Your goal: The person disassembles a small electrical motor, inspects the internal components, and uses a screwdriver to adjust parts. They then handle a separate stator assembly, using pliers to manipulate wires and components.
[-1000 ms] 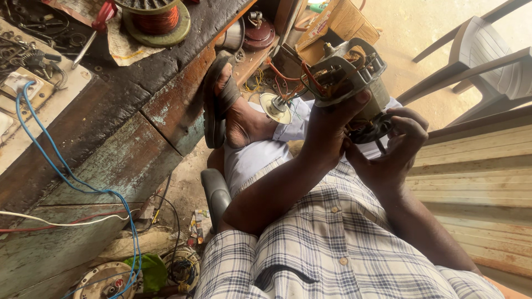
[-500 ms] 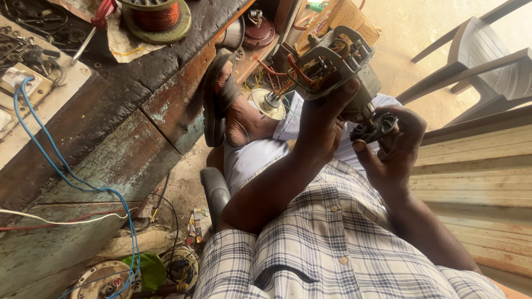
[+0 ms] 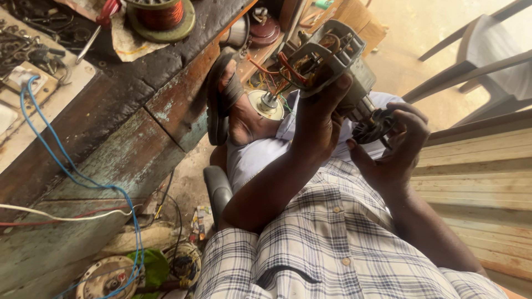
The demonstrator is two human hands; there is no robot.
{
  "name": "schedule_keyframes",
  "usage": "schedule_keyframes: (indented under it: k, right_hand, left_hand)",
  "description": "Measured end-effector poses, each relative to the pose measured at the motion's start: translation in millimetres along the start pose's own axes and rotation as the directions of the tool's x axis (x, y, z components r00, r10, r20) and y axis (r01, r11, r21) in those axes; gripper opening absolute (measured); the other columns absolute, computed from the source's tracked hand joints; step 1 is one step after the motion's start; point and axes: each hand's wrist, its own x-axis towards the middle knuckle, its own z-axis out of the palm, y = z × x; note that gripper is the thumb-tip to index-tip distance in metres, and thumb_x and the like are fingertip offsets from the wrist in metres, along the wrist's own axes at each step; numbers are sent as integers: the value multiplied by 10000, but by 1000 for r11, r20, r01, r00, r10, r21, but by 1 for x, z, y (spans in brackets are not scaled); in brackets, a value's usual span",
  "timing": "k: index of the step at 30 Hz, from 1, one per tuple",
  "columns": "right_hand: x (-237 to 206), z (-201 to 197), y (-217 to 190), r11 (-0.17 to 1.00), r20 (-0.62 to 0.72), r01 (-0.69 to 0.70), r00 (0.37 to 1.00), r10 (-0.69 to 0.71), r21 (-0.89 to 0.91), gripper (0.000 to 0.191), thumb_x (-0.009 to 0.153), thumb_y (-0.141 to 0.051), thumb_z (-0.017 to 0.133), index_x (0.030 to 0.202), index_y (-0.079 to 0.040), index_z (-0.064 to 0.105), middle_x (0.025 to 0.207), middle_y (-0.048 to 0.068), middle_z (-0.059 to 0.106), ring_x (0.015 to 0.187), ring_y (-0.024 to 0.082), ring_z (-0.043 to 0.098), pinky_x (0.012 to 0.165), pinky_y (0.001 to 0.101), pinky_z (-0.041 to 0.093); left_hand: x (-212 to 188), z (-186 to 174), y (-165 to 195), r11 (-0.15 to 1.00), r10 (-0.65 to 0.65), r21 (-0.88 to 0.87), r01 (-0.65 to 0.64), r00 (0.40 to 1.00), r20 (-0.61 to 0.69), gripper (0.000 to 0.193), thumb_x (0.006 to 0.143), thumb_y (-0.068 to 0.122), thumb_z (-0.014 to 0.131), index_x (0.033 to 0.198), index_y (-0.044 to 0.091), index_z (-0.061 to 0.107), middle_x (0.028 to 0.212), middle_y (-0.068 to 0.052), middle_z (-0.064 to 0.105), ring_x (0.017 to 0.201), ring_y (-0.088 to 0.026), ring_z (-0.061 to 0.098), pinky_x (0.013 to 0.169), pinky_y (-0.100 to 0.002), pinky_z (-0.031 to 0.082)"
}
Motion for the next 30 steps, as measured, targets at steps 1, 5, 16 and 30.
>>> schedule_keyframes:
  k: [1,5,16,30]
  right_hand:
    - [1,1,1,1000,6,-3,1000,3,8,758,912,-4,836,1457,-101,318,1449,101,397,1253,159,491,1071,300,489]
    - [8,3,5,999,33,-25,999,24,36,744,959,-21,849,1472,-104,317,1470,95,387,1240,147,505,1057,289,501]
    - [34,1,45,995,51,-1,999,-4,95,788,893,-41,858,1479,-88,333,1432,118,384,1272,197,517,1066,329,552]
    - [47,-12,146,919,102,-232,972,210,319,756,885,-126,884,1432,-77,365,1418,117,437,1172,155,535,994,283,571]
  left_hand:
    - [1,-1,1,1000,7,12,-7,1000,-6,293,1051,104,753,1268,6,581,1154,-45,647,1127,-146,632,991,-332,535]
    - [5,0,6,999,34,11,-34,999,-5,315,1038,112,750,1287,22,579,1170,-48,646,1136,-153,641,998,-345,544]
    - [37,-21,2,986,141,91,-141,990,10,542,994,236,859,1350,41,500,1191,-70,619,1086,-187,659,904,-362,585]
    - [97,-23,75,839,499,361,-409,842,-205,709,946,313,845,1495,52,480,1433,-134,554,1307,-284,584,1154,-525,515]
